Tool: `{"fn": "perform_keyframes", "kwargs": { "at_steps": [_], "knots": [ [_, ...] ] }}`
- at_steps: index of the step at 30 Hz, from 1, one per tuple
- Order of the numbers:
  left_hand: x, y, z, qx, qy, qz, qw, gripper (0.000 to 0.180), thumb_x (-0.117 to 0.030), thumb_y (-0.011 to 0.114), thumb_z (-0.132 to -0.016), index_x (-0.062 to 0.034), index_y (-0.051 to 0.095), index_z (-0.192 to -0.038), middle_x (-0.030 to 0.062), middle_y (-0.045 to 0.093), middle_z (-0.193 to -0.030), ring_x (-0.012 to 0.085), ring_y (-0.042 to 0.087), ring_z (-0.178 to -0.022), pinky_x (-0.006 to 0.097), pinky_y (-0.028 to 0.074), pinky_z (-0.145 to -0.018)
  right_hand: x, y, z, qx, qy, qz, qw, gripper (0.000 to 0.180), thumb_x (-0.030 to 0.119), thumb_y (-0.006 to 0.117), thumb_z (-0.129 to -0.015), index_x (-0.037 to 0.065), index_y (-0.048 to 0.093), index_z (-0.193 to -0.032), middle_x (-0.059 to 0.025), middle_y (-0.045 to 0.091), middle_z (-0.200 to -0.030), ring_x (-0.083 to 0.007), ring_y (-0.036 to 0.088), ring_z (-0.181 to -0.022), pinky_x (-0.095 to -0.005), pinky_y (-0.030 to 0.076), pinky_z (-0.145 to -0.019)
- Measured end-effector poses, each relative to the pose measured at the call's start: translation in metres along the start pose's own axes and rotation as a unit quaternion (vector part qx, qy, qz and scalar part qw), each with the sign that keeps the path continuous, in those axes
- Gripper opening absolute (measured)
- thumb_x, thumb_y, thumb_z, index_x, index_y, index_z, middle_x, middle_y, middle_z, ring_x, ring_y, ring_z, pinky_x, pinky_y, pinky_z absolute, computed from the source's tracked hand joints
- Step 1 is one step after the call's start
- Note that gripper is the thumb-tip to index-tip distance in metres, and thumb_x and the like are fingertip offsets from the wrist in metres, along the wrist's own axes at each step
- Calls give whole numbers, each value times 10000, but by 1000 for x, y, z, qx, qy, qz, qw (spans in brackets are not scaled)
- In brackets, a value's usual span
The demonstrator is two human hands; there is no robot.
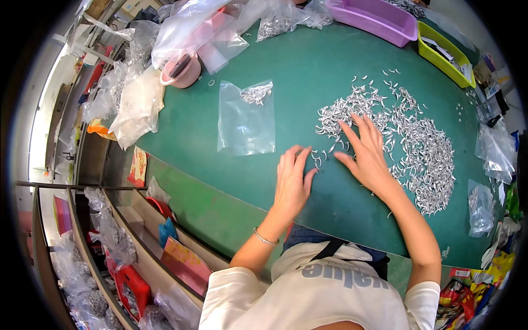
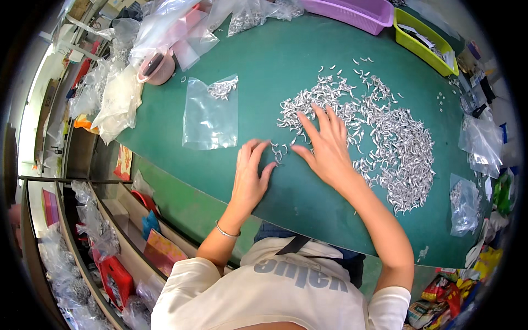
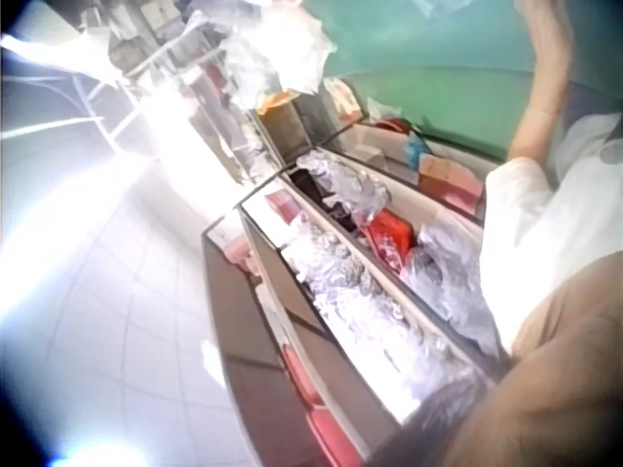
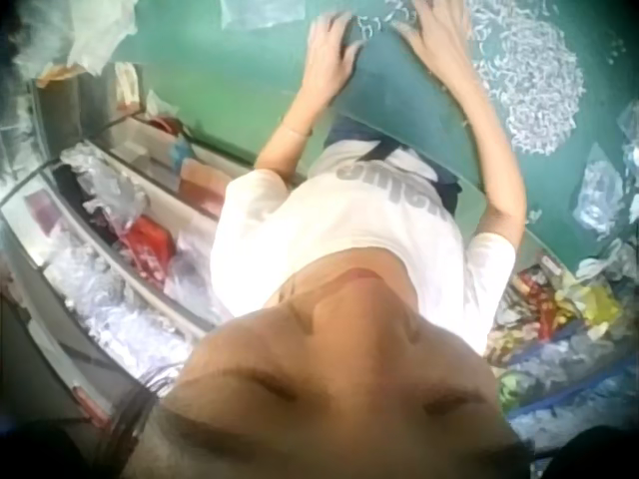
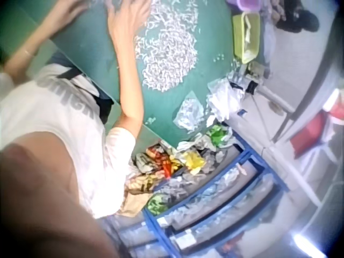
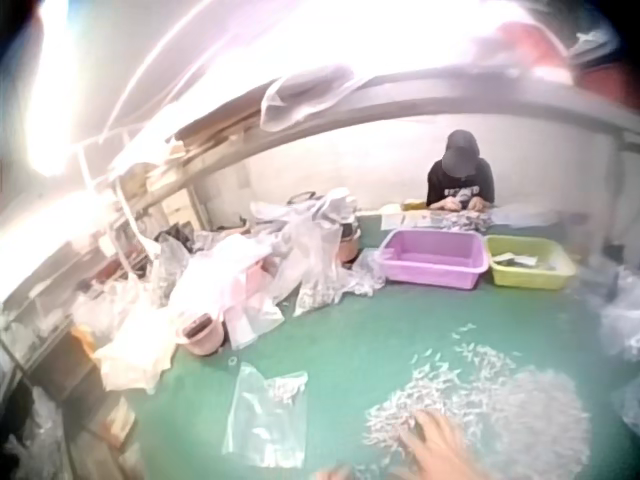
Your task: The person sorts small silver hook-shaped metal components on a green surface by hand, gathering them into piles and placing them into plastic bags.
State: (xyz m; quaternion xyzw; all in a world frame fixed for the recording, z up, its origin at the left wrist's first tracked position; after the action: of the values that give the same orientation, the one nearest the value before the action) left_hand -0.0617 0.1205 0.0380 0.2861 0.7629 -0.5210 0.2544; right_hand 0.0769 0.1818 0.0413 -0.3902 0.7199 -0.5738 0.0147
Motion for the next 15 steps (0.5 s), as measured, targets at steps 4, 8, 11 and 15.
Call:
{"fn": "perform_keyframes", "kwargs": {
  "at_steps": [4,8,11,15],
  "knots": [
    [-1,18,-4,95,44,-41,994,268,-12,652,-738,-23,587,-998,95,536,-971,274,518,-897,359,405,-802,11,31,-1,85,-35,60,994,576,315,688,-754,104,492,-1253,-174,346,-1370,-415,276,-1274,-546,227,-1033],
    [12,26,8,126,51,0,991,289,-11,642,-746,-32,586,-1028,82,524,-1007,265,508,-901,355,407,-794,24,22,36,176,-71,-14,982,514,231,675,-764,106,505,-1233,-118,381,-1360,-342,296,-1291,-500,224,-1066],
    [10,25,11,118,45,16,992,289,2,638,-745,-32,588,-1028,82,521,-1002,259,505,-887,351,411,-779,15,5,67,201,-70,-11,977,426,140,654,-767,89,545,-1176,-68,426,-1339,-289,335,-1289,-478,252,-1063],
    [-10,20,9,116,52,-8,992,285,20,634,-742,-21,584,-1019,90,521,-1001,258,505,-887,354,421,-773,-12,-26,98,162,-45,-1,986,341,74,640,-752,74,593,-1089,-66,491,-1287,-278,397,-1257,-469,282,-1047]
  ]
}}
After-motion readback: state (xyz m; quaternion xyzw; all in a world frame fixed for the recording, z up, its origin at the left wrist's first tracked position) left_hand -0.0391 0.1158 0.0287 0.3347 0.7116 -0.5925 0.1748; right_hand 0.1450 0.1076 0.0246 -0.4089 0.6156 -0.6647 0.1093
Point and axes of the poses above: each hand's wrist, its own z-axis away from the middle knuckle, its own y-axis out of the palm, x = y × z, the point moved 9 cm from there along -z, towards the middle knuckle
